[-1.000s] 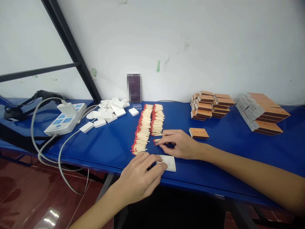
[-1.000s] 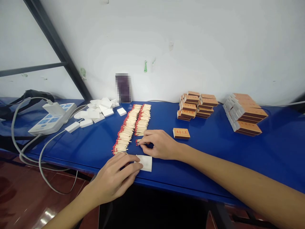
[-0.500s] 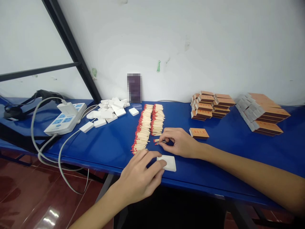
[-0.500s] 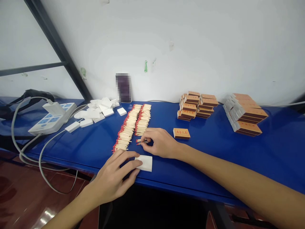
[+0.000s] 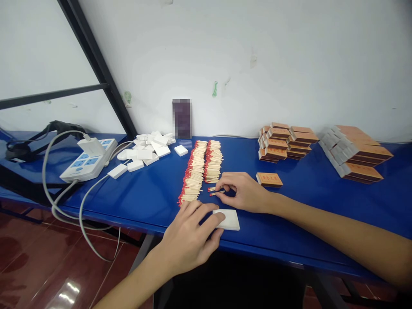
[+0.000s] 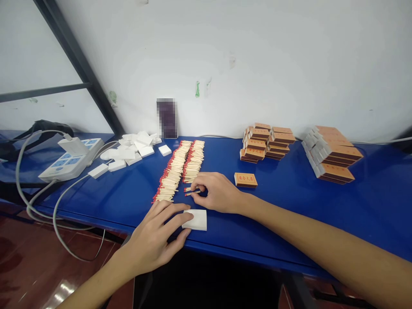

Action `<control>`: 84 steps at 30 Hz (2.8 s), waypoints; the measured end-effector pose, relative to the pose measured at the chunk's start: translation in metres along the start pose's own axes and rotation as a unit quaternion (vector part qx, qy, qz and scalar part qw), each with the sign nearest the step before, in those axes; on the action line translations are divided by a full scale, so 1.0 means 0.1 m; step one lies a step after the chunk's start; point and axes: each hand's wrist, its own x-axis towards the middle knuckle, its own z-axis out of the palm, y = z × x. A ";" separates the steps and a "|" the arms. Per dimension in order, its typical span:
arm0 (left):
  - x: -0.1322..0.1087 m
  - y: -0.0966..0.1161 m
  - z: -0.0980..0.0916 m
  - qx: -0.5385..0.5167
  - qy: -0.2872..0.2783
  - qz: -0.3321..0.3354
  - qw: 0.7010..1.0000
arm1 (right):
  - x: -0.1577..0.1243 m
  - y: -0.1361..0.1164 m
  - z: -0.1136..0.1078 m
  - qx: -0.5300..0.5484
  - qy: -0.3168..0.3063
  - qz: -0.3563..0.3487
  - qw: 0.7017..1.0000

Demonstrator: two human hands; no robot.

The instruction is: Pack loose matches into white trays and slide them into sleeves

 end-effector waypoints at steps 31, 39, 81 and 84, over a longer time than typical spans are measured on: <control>-0.01 0.01 0.01 0.000 0.002 0.006 1.000 | 0.02 0.03 0.00 -0.008 -0.002 0.037 0.999; -0.02 0.00 0.01 0.004 0.000 0.006 1.000 | 0.02 0.02 0.00 -0.009 -0.006 0.026 1.000; 0.00 0.02 -0.01 0.015 0.005 0.008 1.000 | 0.04 0.03 0.00 -0.035 -0.017 0.083 0.996; 0.00 0.02 0.00 0.020 0.004 0.007 1.000 | 0.04 0.03 -0.01 -0.028 -0.023 0.083 0.996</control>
